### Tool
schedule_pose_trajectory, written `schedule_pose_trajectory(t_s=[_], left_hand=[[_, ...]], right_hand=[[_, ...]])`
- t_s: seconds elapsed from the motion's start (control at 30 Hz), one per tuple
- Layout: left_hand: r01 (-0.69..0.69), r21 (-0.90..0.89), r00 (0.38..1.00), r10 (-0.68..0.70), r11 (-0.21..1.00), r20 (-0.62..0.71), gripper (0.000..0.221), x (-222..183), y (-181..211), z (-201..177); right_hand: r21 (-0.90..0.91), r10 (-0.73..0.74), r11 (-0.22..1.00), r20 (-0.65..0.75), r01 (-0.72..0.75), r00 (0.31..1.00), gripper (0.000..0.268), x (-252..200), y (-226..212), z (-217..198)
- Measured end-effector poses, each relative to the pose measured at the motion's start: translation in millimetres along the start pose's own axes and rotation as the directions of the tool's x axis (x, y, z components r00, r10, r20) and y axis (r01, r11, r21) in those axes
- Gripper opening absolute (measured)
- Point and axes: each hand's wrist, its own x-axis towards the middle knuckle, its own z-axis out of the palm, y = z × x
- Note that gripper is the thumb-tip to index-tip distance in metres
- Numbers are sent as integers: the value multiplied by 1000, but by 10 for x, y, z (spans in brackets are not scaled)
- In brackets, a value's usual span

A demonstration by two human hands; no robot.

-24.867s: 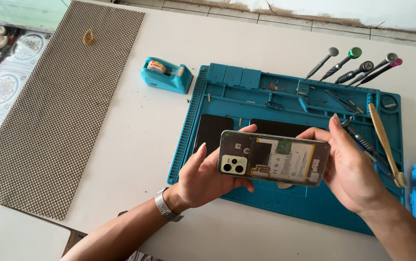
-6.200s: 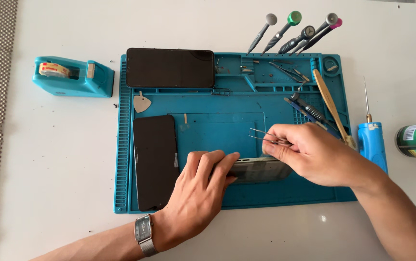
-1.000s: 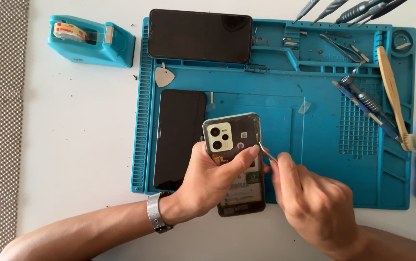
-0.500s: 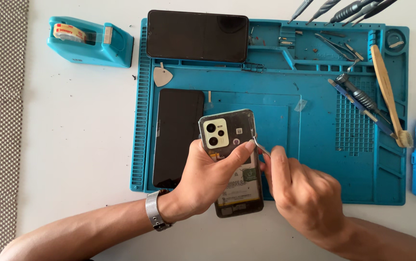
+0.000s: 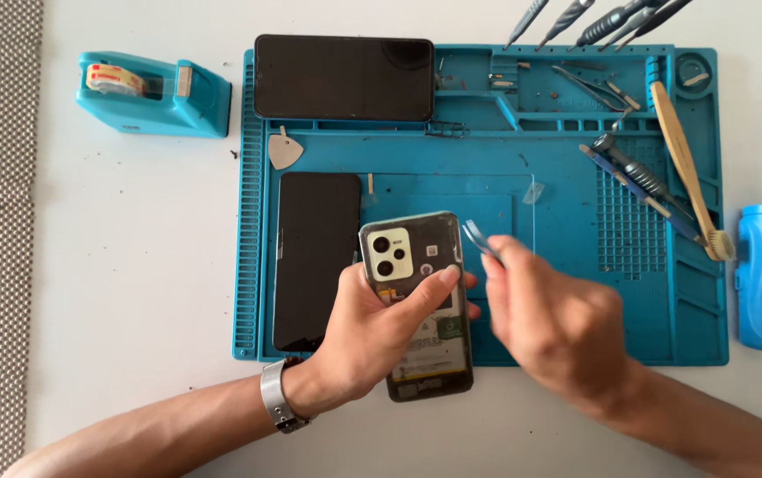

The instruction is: The person cleans the edges of a smartphone with a cloth, then uses a metal spudger to pry off a protective film from the back. They spray the interior with a cleaning agent and wipe the components with a wooden stick.

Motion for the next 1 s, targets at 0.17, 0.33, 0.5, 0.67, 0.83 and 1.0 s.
schedule_pose_trajectory(t_s=[0.17, 0.33, 0.5, 0.67, 0.83, 1.0], left_hand=[[-124, -45, 992, 124, 991, -7, 17, -3, -148, -22], [-164, 13, 986, 164, 986, 18, 13, -1, -283, -82], [-184, 14, 978, 182, 983, 98, 14, -30, -294, -90], [-153, -14, 976, 153, 988, 155, 18, -24, -208, -78], [-106, -52, 976, 114, 993, 187, 21, -21, -179, -67], [-50, -103, 979, 69, 993, 191, 27, -13, -136, -44]], right_hand=[[332, 132, 930, 92, -155, 987, 28, 64, 46, 31], [336, -73, 939, 5, 67, 997, 38, 76, 43, 33], [178, -248, 955, 30, 239, 968, 37, 85, 75, 15], [39, -258, 966, 102, 256, 961, 30, 56, 87, 22], [66, -232, 971, 55, 228, 971, 30, 120, 183, -4], [120, -91, 989, 42, 85, 995, 23, 187, 269, -10]])
